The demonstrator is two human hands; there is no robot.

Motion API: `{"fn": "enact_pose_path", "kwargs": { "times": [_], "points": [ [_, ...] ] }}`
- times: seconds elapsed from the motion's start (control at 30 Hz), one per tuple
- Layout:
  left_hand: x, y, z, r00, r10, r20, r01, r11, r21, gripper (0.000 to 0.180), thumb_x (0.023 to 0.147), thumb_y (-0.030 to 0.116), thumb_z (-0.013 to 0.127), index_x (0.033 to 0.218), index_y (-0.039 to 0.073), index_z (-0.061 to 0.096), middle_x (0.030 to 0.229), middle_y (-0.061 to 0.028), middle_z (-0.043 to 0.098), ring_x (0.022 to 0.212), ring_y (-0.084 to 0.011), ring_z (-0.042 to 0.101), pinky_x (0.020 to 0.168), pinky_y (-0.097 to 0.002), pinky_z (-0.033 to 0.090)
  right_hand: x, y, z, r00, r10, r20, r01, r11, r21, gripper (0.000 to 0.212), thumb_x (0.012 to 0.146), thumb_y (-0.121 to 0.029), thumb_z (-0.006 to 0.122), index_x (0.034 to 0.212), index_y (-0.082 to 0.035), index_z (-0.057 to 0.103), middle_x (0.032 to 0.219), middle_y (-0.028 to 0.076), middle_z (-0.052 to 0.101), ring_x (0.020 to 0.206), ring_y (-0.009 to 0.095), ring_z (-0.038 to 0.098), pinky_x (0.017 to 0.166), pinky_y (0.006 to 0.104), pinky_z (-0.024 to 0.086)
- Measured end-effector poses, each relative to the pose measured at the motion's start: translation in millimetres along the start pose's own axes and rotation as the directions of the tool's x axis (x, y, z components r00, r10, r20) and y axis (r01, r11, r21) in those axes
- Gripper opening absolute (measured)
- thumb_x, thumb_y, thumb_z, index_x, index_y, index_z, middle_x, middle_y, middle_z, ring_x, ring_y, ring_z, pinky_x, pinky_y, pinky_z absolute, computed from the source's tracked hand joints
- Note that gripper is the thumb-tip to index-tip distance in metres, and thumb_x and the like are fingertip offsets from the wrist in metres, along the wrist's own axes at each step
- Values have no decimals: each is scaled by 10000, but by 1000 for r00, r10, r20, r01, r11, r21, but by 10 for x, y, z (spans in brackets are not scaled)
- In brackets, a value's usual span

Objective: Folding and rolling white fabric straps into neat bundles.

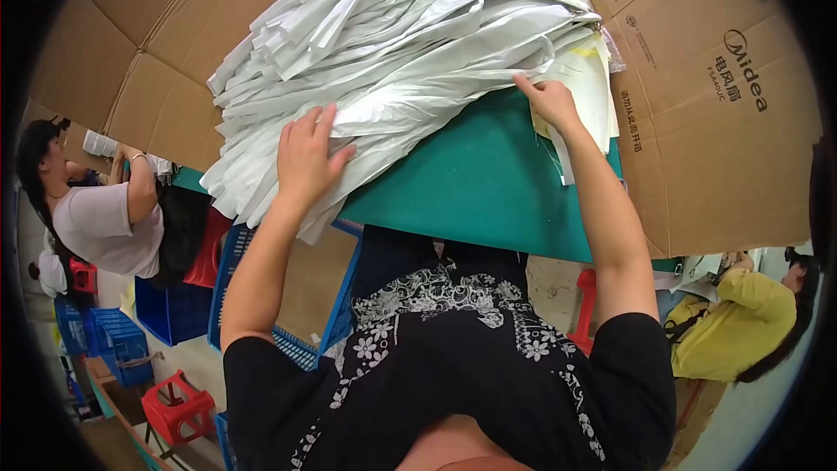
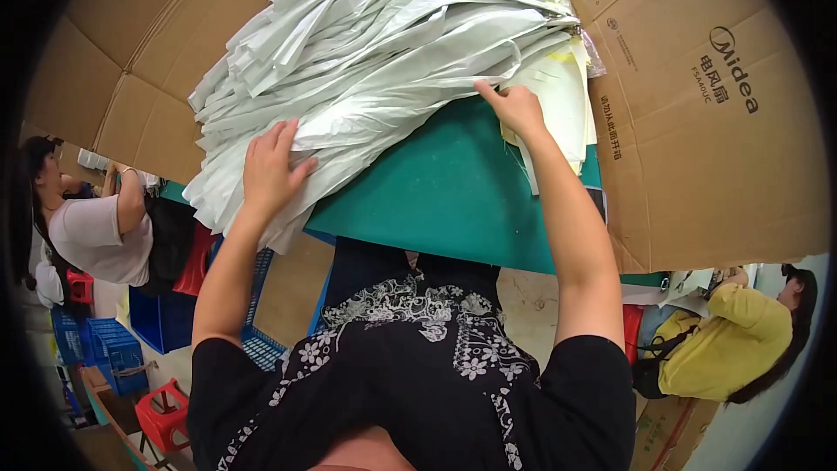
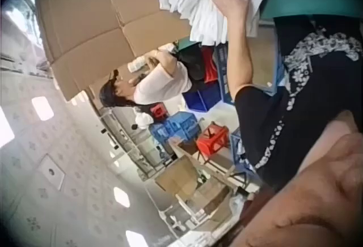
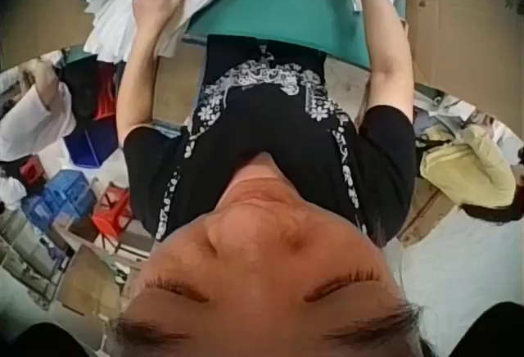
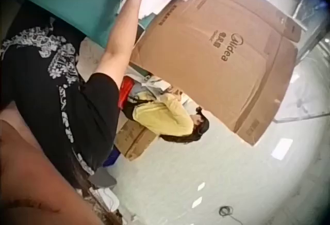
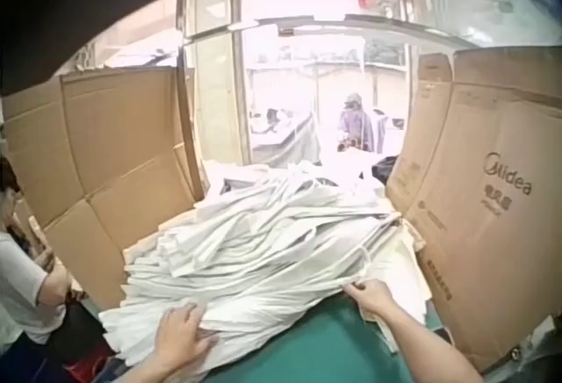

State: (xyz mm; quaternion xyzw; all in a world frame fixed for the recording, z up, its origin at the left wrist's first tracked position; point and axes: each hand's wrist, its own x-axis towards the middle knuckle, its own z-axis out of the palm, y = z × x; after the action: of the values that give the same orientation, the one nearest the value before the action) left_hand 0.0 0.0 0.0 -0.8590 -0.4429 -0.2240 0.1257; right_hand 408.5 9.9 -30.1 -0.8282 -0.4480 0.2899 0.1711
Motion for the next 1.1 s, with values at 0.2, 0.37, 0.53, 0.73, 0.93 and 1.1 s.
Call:
{"fn": "enact_pose_path", "kwargs": {
  "times": [0.2, 0.37, 0.53, 0.73, 0.93, 1.1],
  "points": [
    [257, 41, -189, 975, -1, 224, -28, 992, 125, 128, 715, 138, 597, 834, 92, 587, 746, -112, 596, 600, -286, 600, 529, -393, 467, -776, 30, -119, 129, -784, -607, 411, 600, -686, 231, 754, -246, 685, 922, -93, 644, 1037, 68, 574, 1011, 266, 477, 907, 405, 317],
    [209, 520, -40, 978, 55, 203, -75, 993, 96, 213, 690, 125, 617, 859, 74, 497, 749, -127, 589, 622, -310, 586, 540, -416, 453, -900, 139, 483, 509, -756, -411, 700, 641, -314, 191, 777, -237, 653, 903, -94, 639, 929, 80, 596, 872, 263, 555, 736, 367, 435],
    [81, 263, -36, 930, 235, 283, -140, 938, -318, 465, 653, 245, 738, 1030, 80, 519, 915, -119, 564, 909, -302, 536, 807, -388, 422, -120, 734, 397, 430, -869, -244, 770, 495, -403, 162, 760, -97, 618, 918, -65, 623, 953, 107, 586, 934, 286, 549, 824, 341, 460],
    [-249, -216, -244, 879, 161, 448, 18, 929, -369, 325, 697, 251, 724, 887, 66, 537, 854, -103, 544, 791, -304, 549, 673, -377, 449, -115, 764, -312, 420, -848, -322, 387, 489, -782, 84, 761, -208, 632, 769, -131, 599, 837, 46, 559, 807, 227, 548, 664, 346, 436],
    [202, 85, -423, 935, 166, 312, 0, 883, -469, 315, 905, 265, 517, 751, -9, 512, 647, -151, 472, 598, -287, 506, 565, -382, 406, 291, 827, -785, 589, -511, -626, 425, 855, -298, 324, 898, -334, 508, 875, -31, 619, 724, 153, 602, 675, 301, 592, 612, 365, 463],
    [217, 431, 120, 772, -59, 633, 562, 529, -636, 398, 956, 342, 430, 814, -4, 566, 616, -30, 487, 603, -94, 431, 562, -303, 402, 13, 585, -926, 425, -505, -751, 492, 825, -277, 312, 904, -316, 502, 884, -32, 631, 675, 83, 596, 602, 184, 562, 583, 317, 457]
  ]
}}
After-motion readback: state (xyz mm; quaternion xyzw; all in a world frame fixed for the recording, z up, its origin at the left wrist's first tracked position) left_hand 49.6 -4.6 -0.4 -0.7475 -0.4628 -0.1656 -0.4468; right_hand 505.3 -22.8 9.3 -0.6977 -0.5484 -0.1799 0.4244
